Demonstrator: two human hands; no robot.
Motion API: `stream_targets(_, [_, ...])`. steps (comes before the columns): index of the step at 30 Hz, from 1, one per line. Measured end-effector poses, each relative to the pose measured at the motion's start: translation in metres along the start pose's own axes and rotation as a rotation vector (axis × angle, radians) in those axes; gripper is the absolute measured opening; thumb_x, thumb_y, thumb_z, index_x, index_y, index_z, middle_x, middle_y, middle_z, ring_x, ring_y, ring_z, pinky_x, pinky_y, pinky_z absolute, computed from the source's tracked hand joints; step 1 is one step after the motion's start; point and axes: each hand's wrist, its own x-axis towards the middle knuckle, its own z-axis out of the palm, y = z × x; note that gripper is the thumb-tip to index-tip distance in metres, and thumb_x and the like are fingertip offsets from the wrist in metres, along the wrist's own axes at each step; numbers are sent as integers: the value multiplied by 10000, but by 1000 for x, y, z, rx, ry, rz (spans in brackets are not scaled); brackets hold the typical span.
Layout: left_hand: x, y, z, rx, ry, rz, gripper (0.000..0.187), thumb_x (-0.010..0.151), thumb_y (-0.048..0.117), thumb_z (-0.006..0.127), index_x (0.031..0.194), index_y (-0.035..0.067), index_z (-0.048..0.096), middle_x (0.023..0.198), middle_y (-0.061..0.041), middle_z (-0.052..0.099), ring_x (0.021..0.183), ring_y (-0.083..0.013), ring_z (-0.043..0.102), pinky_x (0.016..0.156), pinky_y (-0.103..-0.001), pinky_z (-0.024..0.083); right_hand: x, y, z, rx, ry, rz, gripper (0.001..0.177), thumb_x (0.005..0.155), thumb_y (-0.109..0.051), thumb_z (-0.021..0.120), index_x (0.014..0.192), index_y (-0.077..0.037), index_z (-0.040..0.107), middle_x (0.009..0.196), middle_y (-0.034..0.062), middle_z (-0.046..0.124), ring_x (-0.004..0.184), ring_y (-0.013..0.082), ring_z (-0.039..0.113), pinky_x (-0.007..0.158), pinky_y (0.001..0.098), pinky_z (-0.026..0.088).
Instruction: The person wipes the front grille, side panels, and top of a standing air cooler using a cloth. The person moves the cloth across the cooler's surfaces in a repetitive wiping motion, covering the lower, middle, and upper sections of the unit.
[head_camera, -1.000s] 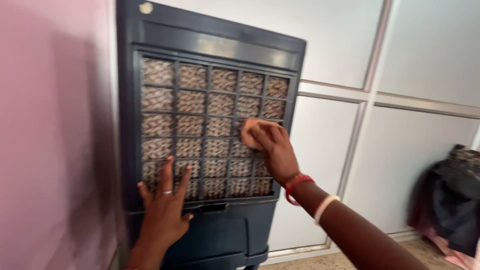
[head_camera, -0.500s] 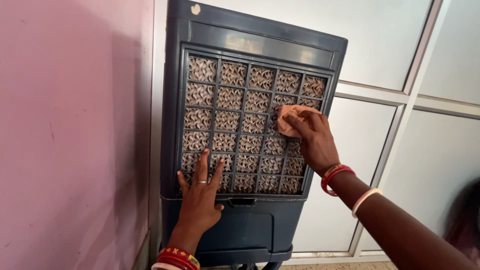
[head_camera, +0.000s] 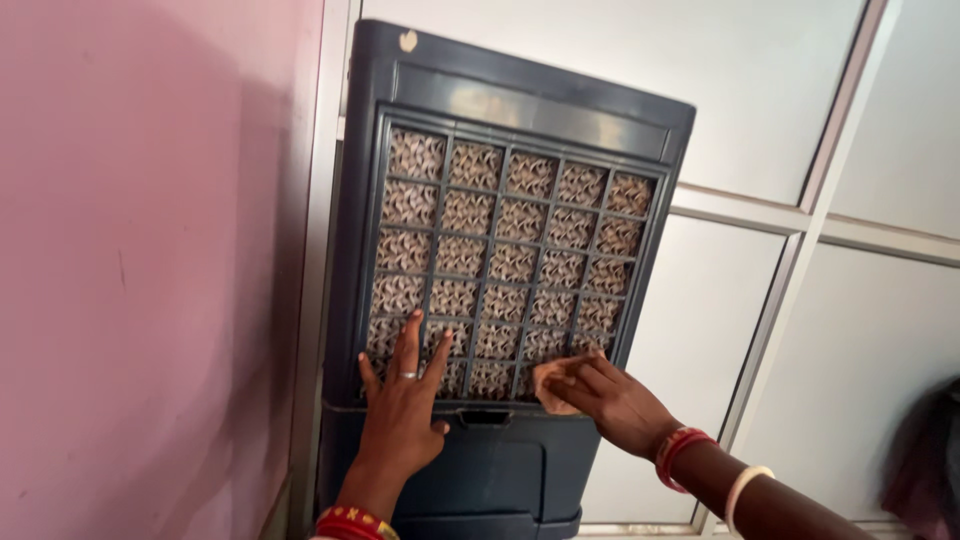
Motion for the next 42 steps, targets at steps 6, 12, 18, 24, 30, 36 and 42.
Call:
stream_targets(6, [2, 5, -8, 3, -74, -45, 1191, 768, 184, 898, 1631, 397, 105, 1675, 40, -162, 1574, -208, -15, 1229, -679, 6, 93, 0, -30, -90, 453, 252, 560, 862, 63, 667, 1344, -220, 643, 1304, 119, 629, 1207, 287, 583, 1058, 385, 531])
stream_targets(12, [3, 3, -4, 131, -40, -95, 1174, 770, 162, 886, 1618, 460, 130, 1684, 76, -126, 1570, -147, 56, 1195, -766, 0, 130, -18, -25, -199, 197, -33, 586, 892, -19, 708, 1447, -145, 569, 1318, 133, 629, 1223, 294, 592, 973, 434, 552])
stream_targets(18, [4, -1, -2, 110, -32, -69, 1167, 786, 166, 876, 1621, 466, 119, 1678, 75, -159, 1567, -176, 43, 1172, -785, -2, 73, 31, -12, -228, 268, 50, 673, 812, -9, 740, 1441, -174, 567, 1376, 175, 614, 1190, 343, 623, 988, 422, 558])
stream_targets(24, [8, -3, 0, -9, -112, -64, 1146, 800, 227, 890, 1580, 453, 81, 1677, 82, -221, 1582, -184, -19, 1176, -790, -43, 38, 39, -23, -192, 269, 240, 555, 793, -24, 726, 1322, -167, 642, 1280, 123, 639, 1169, 343, 601, 994, 439, 561])
stream_targets(30, [5, -6, 0, 11, -76, -39, 1179, 781, 224, 894, 1582, 436, 55, 1678, 76, -194, 1589, -177, 8, 1169, -803, -39, 116, 5, -48, -23, 535, 385, 540, 850, 81, 600, 1334, -150, 662, 1314, 159, 613, 1184, 321, 572, 1005, 443, 548])
stream_targets(36, [1, -9, -10, -4, -52, -8, 1210, 784, 199, 882, 1635, 424, 52, 1686, 121, -142, 1582, -153, 36, 1160, -804, -38, 150, -9, -56, 13, 454, 509, 651, 806, 125, 605, 1403, -135, 611, 1357, 181, 584, 1170, 353, 550, 1011, 463, 535])
stream_targets(42, [-2, -9, -22, -47, -82, 5, 1202, 806, 205, 870, 1633, 409, 22, 1695, 125, -77, 1574, -156, 78, 1161, -799, -67, 97, -46, -6, -77, 254, 258, 793, 711, 163, 636, 1430, -163, 566, 1370, 162, 586, 1235, 366, 532, 974, 412, 545])
